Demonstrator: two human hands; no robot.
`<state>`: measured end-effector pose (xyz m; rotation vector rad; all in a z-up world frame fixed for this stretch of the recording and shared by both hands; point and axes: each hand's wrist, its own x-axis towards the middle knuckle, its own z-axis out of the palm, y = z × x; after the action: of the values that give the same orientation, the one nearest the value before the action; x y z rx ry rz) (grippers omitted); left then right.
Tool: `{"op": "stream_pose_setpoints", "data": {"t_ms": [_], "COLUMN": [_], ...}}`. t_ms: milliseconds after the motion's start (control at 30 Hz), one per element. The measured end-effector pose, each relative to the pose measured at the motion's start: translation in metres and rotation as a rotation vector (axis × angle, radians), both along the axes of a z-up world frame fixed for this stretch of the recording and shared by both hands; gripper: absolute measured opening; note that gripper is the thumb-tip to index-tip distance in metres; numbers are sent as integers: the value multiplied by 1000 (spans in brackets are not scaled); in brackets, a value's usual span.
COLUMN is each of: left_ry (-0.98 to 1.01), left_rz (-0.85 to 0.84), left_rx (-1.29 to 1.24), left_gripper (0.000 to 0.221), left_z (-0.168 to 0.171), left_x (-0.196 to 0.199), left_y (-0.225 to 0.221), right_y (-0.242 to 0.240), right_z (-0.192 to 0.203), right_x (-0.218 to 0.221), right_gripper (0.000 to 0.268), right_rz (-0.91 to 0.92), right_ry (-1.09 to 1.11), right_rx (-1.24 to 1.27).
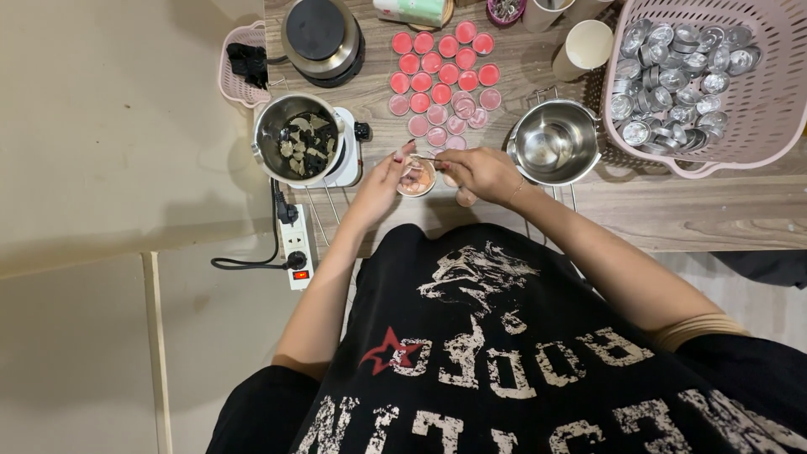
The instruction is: Preparing tealight candle containers by placing wicks and using a small amount of wax as adhesive.
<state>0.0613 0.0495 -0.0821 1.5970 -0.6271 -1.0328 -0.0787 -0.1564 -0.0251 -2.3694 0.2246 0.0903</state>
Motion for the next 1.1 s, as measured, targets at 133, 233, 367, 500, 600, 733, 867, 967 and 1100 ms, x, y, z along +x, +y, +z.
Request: {"op": "stream_pose_setpoints", "data": {"t_ms": [133, 233, 367, 500, 600, 733, 867, 967, 1100], "left_ry": [-165, -341, -486, -501, -458, -371, -1, 227, 409], "left_rz": [30, 43, 49, 88, 136, 219, 319, 322, 317], "left_rx": [66, 62, 30, 51, 72, -31, -140, -84, 24], "left_gripper": [52, 51, 46, 47, 48, 44, 47, 50, 48], "left_z": [23, 18, 15, 31, 39, 17, 14, -2, -9], "left_x": [-11, -15, -18, -25, -27, -25, -20, -17, -13], "left_y": [-6, -5, -4, -3, -2, 1, -1, 3, 1], "right_y": [-10, -15, -15, -15, -13, -6, 5, 19, 33], "right_z": [-8, -12, -12, -17, -11, -1, 19, 30, 36], "right_x": [-1, -2, -4, -10, -16, -21, -19, -15, -6], "right_gripper": [30, 29, 29, 28, 28, 27, 32, 35, 36], "right_rz": [30, 80, 95, 99, 90, 60, 30, 25, 11], "right_ry": [-57, -119, -171, -234, -242, -250, -332, -392, -485], "right_rx": [-99, -229, -334, -413, -439, -418, -427, -434, -533]}}
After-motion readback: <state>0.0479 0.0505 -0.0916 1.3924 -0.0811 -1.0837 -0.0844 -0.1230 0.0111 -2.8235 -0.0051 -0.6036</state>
